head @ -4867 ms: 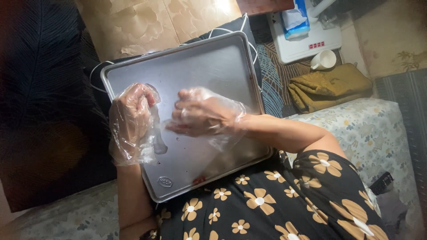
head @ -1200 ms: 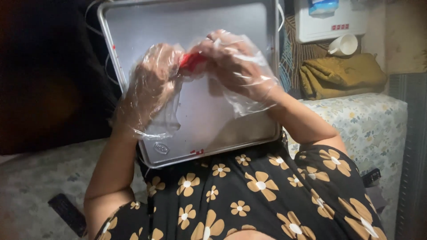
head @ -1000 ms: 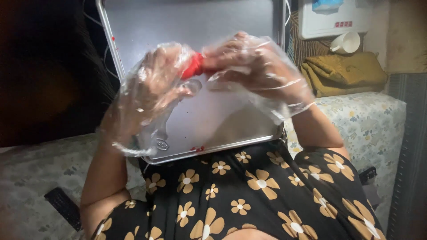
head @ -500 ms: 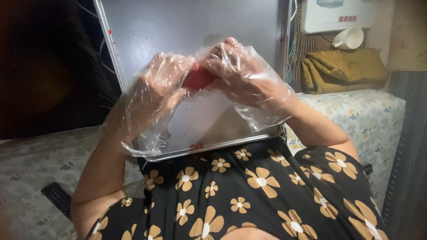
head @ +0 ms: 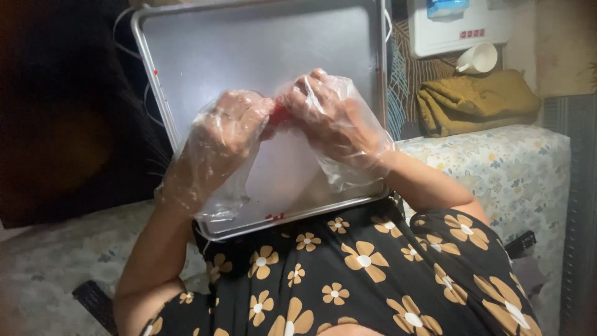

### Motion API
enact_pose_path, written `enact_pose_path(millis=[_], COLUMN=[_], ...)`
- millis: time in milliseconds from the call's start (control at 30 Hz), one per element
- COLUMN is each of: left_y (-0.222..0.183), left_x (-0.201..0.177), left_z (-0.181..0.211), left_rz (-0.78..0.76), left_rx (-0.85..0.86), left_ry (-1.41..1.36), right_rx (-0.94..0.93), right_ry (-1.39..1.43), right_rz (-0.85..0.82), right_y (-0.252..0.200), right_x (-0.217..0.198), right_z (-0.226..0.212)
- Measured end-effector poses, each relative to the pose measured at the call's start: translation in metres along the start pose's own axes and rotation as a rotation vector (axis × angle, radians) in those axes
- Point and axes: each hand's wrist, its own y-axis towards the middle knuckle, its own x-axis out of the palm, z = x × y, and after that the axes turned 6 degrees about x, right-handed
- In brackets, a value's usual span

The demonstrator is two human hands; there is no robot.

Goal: Kneading and shaping a small piece of red dough on a metal tray while wearing plastic gloves.

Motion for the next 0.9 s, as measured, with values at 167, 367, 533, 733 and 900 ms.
enact_pose_path(millis=[167, 367, 533, 733, 900], left_y=[-0.025, -0.049, -0.047, -0.054, -0.029], left_x=[0.006, 0.02, 0.013, 0.019, -0.007], left_z=[-0.029, -0.029, -0.015, -0.013, -0.006], left_rz=[-0.113, -0.114, -0.101, -0.127, -0.204], left_rx=[-0.036, 0.039, -0.057, -0.031, -0.065], left_ry=[-0.543, -0.41, -0.36, -0.311, -0.268], right_rx=[-0.069, -0.274, -0.277, -0.326, -0.081], right_ry=[-0.123, 0.225, 0.125, 0.039, 0.173], right_rz=[-0.043, 0.035, 0.042, 0.069, 0.116], right_y=[0.009, 0.023, 0.022, 0.016, 0.001], right_x=[-0.03, 0.003, 0.032, 0.038, 0.046], right_z=[-0.003, -0.004, -0.008, -0.005, 0.012])
